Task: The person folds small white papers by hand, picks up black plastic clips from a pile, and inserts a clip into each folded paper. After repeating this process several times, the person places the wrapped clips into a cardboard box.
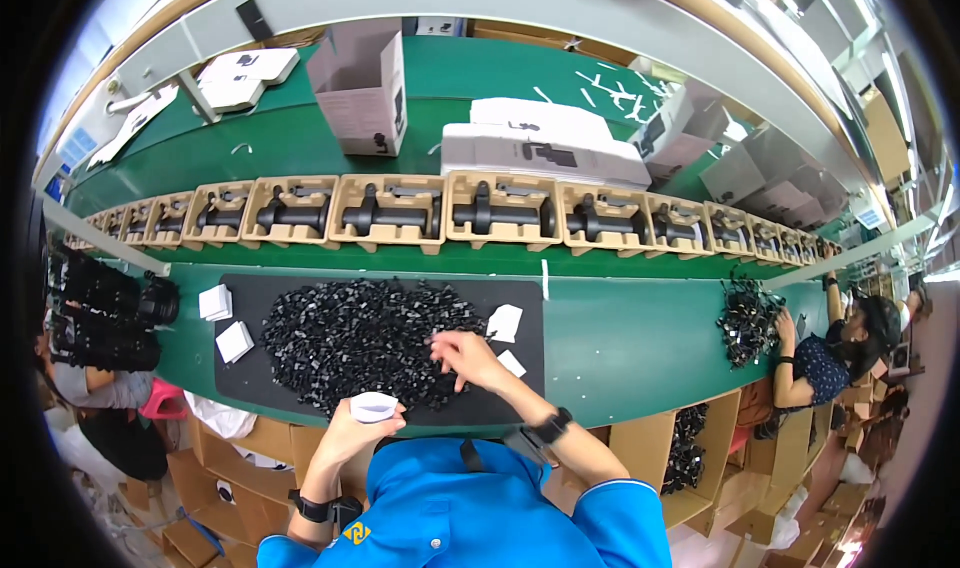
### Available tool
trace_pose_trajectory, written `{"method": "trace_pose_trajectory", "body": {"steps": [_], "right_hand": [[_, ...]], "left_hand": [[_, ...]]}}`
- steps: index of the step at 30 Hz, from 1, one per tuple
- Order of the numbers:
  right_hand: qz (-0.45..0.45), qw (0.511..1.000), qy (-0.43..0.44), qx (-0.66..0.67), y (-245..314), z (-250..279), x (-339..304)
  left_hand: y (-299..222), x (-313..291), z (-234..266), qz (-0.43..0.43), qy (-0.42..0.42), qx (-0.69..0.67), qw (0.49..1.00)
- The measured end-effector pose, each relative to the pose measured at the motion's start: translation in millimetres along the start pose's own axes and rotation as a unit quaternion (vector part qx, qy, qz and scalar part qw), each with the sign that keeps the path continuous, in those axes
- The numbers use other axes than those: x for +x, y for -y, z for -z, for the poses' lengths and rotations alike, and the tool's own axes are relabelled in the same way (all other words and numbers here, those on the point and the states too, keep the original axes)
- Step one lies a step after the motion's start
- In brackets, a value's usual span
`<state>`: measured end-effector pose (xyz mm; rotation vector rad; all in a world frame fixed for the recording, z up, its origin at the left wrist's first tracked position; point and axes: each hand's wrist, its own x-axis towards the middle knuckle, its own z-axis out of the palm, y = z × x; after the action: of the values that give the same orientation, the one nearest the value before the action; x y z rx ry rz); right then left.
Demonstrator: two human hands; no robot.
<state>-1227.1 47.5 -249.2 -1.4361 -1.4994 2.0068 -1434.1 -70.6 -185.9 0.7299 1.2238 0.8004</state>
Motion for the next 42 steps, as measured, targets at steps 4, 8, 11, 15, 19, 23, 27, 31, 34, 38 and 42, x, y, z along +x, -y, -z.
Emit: {"method": "trace_pose_trajectory", "body": {"steps": [4, 8, 11, 15, 19, 23, 27, 31, 34, 38, 42], "right_hand": [[0.116, 0.988, 0.073, -0.068, 100, -9, -112], [0.347, 0.914, -0.076, -0.197, 89, -10, -131], [0.411, 0.877, -0.093, -0.233, 87, -9, -142], [0.4, 0.862, -0.085, -0.3, 91, -12, -147], [0.287, 0.853, 0.015, -0.435, 110, -19, -164], [0.186, 0.857, 0.06, -0.476, 115, -36, -159], [0.212, 0.827, 0.077, -0.515, 105, -48, -151], [0.201, 0.829, 0.014, -0.521, 121, -45, -157], [0.283, 0.848, 0.02, -0.447, 123, -40, -157], [0.344, 0.886, -0.138, -0.278, 109, -45, -160], [0.474, 0.833, -0.144, -0.246, 96, -38, -131]], "left_hand": [[-17, 9, -7, -0.009, 0.095, 0.039, 0.995], [-56, 14, -24, -0.142, 0.183, 0.264, 0.936], [-63, 18, -27, -0.161, 0.204, 0.23, 0.938], [-64, 15, -27, -0.194, 0.208, 0.252, 0.925], [-69, 13, -22, -0.23, 0.202, 0.276, 0.911], [-80, 2, -24, -0.155, 0.206, 0.25, 0.933], [-87, -2, -25, -0.105, 0.211, 0.226, 0.945], [-82, -13, -23, -0.19, 0.116, 0.18, 0.958], [-73, -15, -12, -0.226, 0.087, 0.202, 0.949], [-53, -12, -8, -0.262, 0.12, 0.025, 0.957], [-56, -13, -11, -0.293, 0.162, -0.006, 0.942]]}}
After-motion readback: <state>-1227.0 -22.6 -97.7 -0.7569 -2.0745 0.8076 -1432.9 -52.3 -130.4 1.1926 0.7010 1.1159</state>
